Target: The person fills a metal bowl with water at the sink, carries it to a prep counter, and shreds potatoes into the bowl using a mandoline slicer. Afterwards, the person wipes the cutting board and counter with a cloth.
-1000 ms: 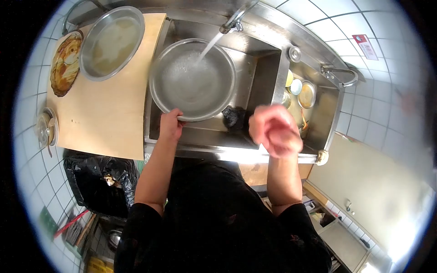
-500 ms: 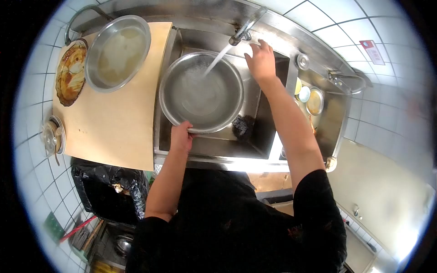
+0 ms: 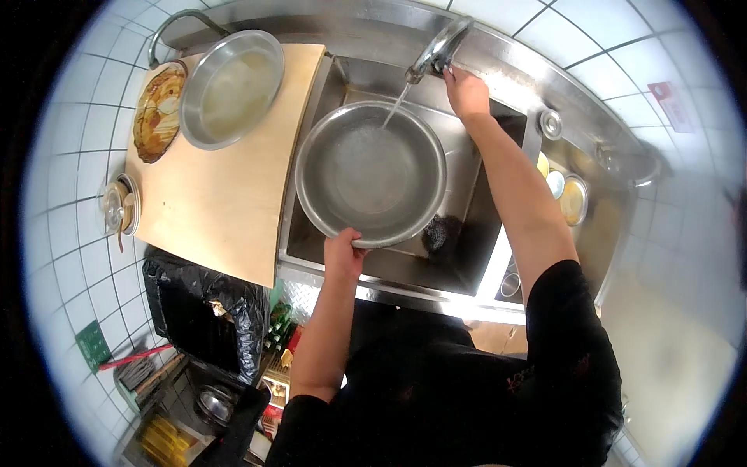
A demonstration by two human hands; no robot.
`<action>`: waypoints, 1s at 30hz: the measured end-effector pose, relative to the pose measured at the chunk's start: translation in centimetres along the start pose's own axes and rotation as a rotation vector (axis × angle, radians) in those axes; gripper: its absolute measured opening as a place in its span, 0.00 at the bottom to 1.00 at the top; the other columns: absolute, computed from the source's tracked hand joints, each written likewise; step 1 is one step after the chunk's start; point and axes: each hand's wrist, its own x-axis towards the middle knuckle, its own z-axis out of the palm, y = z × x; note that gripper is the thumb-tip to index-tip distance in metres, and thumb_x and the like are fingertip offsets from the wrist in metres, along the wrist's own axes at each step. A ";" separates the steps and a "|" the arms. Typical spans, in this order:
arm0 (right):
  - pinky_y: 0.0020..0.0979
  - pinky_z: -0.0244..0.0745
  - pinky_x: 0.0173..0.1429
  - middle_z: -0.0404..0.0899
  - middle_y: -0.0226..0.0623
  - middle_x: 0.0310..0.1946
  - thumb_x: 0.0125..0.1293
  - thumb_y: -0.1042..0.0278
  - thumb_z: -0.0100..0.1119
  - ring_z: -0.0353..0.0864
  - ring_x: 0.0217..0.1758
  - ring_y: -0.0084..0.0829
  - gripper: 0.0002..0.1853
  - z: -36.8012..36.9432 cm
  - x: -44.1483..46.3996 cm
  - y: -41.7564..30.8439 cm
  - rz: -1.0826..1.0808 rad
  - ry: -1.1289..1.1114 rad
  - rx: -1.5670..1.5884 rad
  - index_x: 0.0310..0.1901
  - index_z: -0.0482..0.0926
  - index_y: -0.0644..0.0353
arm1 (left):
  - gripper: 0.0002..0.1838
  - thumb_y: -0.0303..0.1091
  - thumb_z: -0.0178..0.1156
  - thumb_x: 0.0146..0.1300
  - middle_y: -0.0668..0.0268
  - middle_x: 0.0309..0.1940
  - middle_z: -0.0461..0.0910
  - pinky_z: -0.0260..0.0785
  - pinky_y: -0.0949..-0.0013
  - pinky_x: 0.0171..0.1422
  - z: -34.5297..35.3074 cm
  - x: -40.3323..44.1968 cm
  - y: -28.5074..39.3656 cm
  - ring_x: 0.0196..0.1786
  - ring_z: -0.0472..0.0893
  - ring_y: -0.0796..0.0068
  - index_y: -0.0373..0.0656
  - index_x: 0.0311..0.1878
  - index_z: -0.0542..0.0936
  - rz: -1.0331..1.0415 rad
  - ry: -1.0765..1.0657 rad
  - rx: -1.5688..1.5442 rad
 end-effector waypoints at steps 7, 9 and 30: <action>0.55 0.79 0.49 0.85 0.57 0.36 0.78 0.47 0.49 0.85 0.42 0.59 0.23 1.0 0.5 1.4 0.090 -0.107 -0.057 0.46 0.86 0.59 | 0.11 0.17 0.57 0.56 0.55 0.39 0.75 0.80 0.57 0.40 -4.2 -5.4 -2.5 0.39 0.81 0.58 0.25 0.43 0.73 0.036 0.057 -0.083; 0.53 0.79 0.51 0.85 0.58 0.39 0.80 0.44 0.43 0.86 0.45 0.58 0.28 3.5 1.2 4.5 -0.035 -0.133 -0.149 0.47 0.86 0.60 | 0.11 0.17 0.58 0.56 0.56 0.37 0.75 0.80 0.60 0.39 -5.1 -8.7 -2.4 0.37 0.81 0.59 0.25 0.43 0.73 0.024 0.069 -0.134; 0.42 0.63 0.80 0.65 0.52 0.75 0.79 0.61 0.51 0.70 0.75 0.44 0.28 -15.7 -41.5 -46.2 -0.371 -1.706 0.875 0.75 0.65 0.66 | 0.27 0.19 0.57 0.58 0.50 0.44 0.81 0.80 0.64 0.32 -43.0 -44.5 -29.6 0.36 0.85 0.60 0.26 0.64 0.70 0.396 0.628 -0.875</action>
